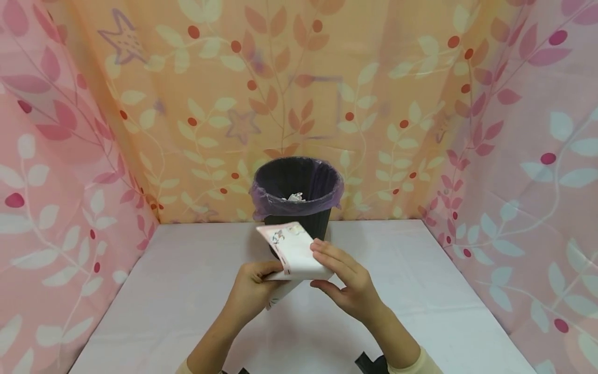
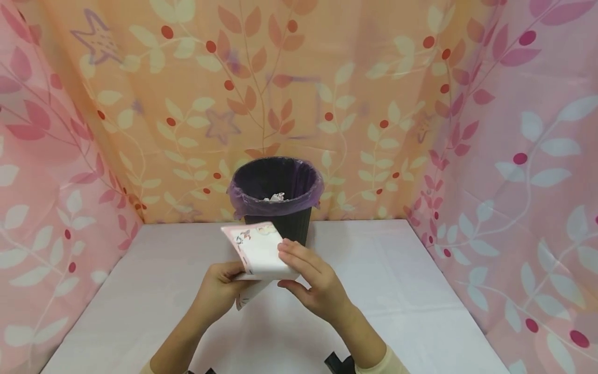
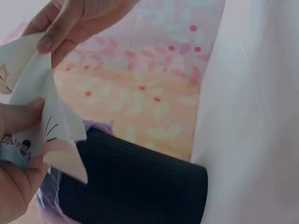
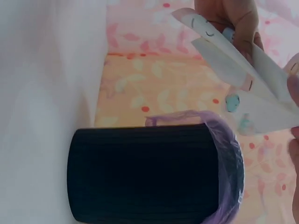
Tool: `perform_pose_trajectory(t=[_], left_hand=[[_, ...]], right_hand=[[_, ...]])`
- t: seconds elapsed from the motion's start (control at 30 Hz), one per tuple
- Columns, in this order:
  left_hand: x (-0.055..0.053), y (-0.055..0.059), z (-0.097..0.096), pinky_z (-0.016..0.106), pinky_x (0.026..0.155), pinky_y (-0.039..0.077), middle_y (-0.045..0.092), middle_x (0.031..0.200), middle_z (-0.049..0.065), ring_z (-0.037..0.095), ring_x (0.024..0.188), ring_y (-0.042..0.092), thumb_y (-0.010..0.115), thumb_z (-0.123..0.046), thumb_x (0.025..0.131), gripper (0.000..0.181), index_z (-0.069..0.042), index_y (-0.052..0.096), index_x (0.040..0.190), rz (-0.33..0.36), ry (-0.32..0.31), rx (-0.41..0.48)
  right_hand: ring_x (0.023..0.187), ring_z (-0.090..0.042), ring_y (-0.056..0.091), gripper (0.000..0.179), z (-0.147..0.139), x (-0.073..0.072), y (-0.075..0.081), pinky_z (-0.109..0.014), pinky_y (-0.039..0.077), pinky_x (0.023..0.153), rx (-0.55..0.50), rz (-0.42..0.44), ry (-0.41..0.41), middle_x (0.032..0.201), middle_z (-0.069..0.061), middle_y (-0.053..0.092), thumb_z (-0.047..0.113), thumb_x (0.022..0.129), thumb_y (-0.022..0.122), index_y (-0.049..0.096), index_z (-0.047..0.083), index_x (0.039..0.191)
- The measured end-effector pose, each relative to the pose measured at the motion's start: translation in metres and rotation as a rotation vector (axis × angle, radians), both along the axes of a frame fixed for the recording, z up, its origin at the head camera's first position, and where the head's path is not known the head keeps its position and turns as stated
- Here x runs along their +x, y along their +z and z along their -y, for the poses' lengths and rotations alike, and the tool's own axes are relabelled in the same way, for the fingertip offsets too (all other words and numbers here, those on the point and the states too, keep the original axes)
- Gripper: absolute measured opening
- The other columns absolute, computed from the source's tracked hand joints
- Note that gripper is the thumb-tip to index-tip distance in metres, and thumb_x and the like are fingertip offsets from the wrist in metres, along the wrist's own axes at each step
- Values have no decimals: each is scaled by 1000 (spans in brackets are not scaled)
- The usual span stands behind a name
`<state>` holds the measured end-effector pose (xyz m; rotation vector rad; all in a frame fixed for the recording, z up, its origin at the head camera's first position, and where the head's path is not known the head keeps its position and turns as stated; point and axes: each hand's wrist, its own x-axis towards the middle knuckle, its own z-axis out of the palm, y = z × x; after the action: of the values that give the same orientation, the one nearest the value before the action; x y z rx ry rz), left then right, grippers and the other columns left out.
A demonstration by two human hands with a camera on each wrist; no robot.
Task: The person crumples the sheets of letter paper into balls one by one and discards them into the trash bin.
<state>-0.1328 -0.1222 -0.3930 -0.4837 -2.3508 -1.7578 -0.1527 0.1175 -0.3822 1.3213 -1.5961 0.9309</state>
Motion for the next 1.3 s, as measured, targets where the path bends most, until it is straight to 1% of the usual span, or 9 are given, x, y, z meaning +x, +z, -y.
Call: perform_pose_trajectory(t=[0.13, 0.23, 0.37, 0.47, 0.57, 0.7, 0.97, 1.13, 1.3], left_hand=[[0, -3, -5, 30, 39, 51, 78, 88, 2, 15, 66, 69, 78, -1, 85, 20, -16, 83, 96, 26, 38, 28], [0, -7, -11, 29, 51, 58, 79, 90, 0, 14, 71, 72, 81, -4, 84, 20, -18, 84, 98, 15, 42, 78], [2, -11, -18, 28, 63, 60, 79, 85, -6, 13, 69, 71, 82, -4, 84, 21, -22, 84, 94, -59, 57, 99], [3, -13, -22, 27, 61, 59, 77, 80, -7, 11, 65, 69, 83, -2, 83, 25, -25, 84, 89, -129, 100, 98], [4, -17, -28, 25, 59, 57, 77, 78, -6, 11, 64, 67, 85, 0, 80, 26, -25, 83, 86, -176, 159, 132], [6, -25, -36, 25, 60, 58, 77, 80, -5, 11, 67, 69, 84, 4, 79, 27, -23, 83, 85, -209, 223, 203], [9, -32, -39, 24, 62, 59, 78, 82, -6, 13, 70, 71, 78, 12, 80, 34, -21, 83, 86, -213, 281, 254], [7, -32, -39, 24, 62, 59, 78, 85, -1, 12, 71, 70, 84, -1, 83, 19, -19, 83, 89, -232, 222, 189], [6, -25, -38, 25, 67, 60, 78, 93, -6, 12, 76, 71, 85, -13, 84, 18, -21, 81, 99, -232, 92, 110]], right_hand=[[111, -35, 70, 37, 2, 1, -2, -33, 55, 100, -26, -27, -41, 119, -24, 70, 7, 85, 83, 71, -7, 116], [100, -34, 73, 28, 2, 0, -5, -30, 58, 93, -40, -30, -110, 112, -22, 73, 10, 90, 78, 73, -6, 112], [89, -30, 74, 18, 4, -1, -12, -30, 61, 84, -44, -42, -205, 104, -18, 76, 10, 98, 69, 74, -5, 106], [82, -28, 75, 17, 6, 0, -17, -30, 62, 78, -83, -29, -258, 98, -15, 77, 10, 100, 67, 76, -4, 105], [80, -26, 75, 16, 11, 4, -22, -26, 61, 76, -166, 63, -267, 96, -15, 78, -2, 90, 74, 77, -4, 106], [83, -22, 76, 34, 19, 12, -27, -19, 59, 75, -263, 232, -260, 98, -14, 78, -17, 77, 77, 77, -3, 108], [88, -20, 75, 31, 28, 17, -33, -17, 58, 78, -231, 389, -258, 104, -10, 78, -2, 85, 80, 76, 0, 115], [89, -16, 70, 38, 25, 15, -32, -17, 53, 81, -182, 479, -313, 104, -2, 76, 13, 76, 91, 74, 12, 109], [84, -15, 69, 26, 15, 10, -27, -17, 53, 76, -237, 540, -299, 93, 0, 76, 9, 75, 91, 74, 14, 95]])
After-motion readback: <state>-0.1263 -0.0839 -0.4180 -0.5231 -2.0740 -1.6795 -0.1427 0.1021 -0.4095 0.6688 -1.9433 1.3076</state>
